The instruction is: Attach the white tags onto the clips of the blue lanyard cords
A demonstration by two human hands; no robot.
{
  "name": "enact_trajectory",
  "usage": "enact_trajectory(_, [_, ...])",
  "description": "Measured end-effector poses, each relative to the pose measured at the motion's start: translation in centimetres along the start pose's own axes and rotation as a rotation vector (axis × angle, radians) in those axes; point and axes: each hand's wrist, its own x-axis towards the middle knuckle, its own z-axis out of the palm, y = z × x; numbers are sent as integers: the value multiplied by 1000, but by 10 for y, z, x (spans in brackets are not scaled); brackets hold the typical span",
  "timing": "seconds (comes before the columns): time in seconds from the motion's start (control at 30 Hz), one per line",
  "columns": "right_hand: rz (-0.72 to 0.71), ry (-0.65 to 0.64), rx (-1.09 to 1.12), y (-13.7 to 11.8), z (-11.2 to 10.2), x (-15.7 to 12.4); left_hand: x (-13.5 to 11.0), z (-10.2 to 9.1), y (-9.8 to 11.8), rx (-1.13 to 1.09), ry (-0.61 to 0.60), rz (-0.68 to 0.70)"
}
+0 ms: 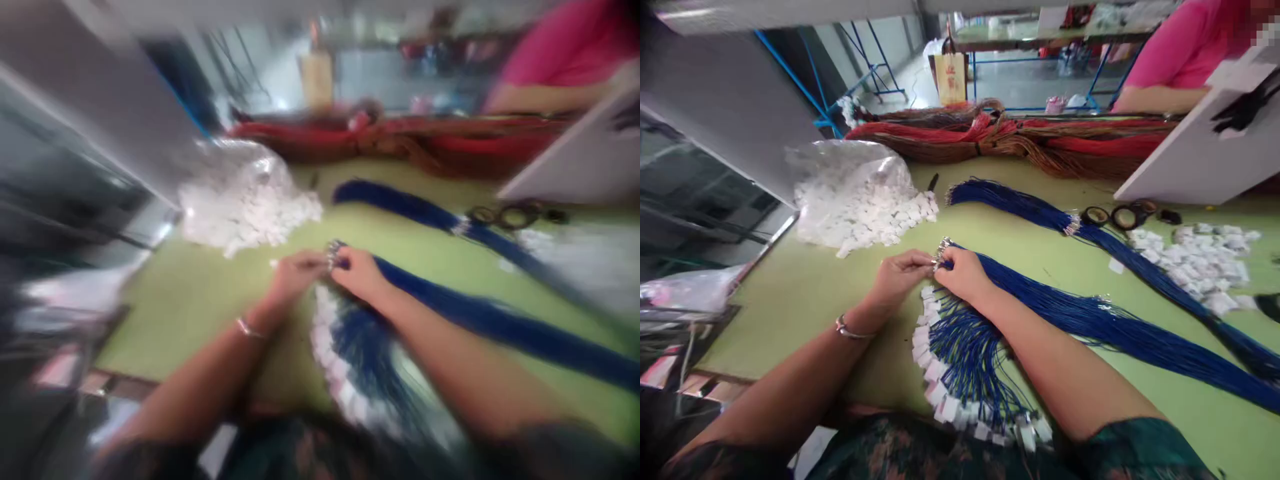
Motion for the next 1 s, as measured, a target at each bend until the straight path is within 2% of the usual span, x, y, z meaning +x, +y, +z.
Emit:
enact_trajectory(0.13, [58,-42,-31,1,-6,4,-2,-1,-2,-13,52,-143])
enact_trajectory(0.23, [116,-123,-50,2,-12,6,-2,0,-5,-68,82,-246])
enact_trajectory(0.43, [85,-128,-29,3,-11,3,-3,4,-4,-120,67,-282])
enact_trajectory(0.6, [125,-134,25,-1,-13,3,-3,2,3,-24,2,-270])
enact_trajectory(0.67, [147,-75,92,-3,-15,4,-5,2,11,78,-82,-229])
enact_trajectory(0.7, [163,-37,144,-3,-16,4,-7,2,16,131,-162,-185])
enact_trajectory(0.77, [200,2,273,-4,-17,4,-10,0,29,208,-399,-58])
enact_trajectory(0.83, [222,-32,385,-4,-16,2,-11,-9,41,265,-612,68])
enact_trajectory(0.87, [225,-56,425,-4,-15,1,-10,-16,45,313,-639,103])
enact_trajectory(0.9, [224,-70,456,-3,-13,1,-8,-25,47,390,-592,105])
enact_trajectory(0.93, [219,-71,479,-3,-12,0,-5,-36,48,496,-461,74])
enact_trajectory(1.0, [205,-51,504,-2,-9,-1,2,-57,43,736,-115,-76])
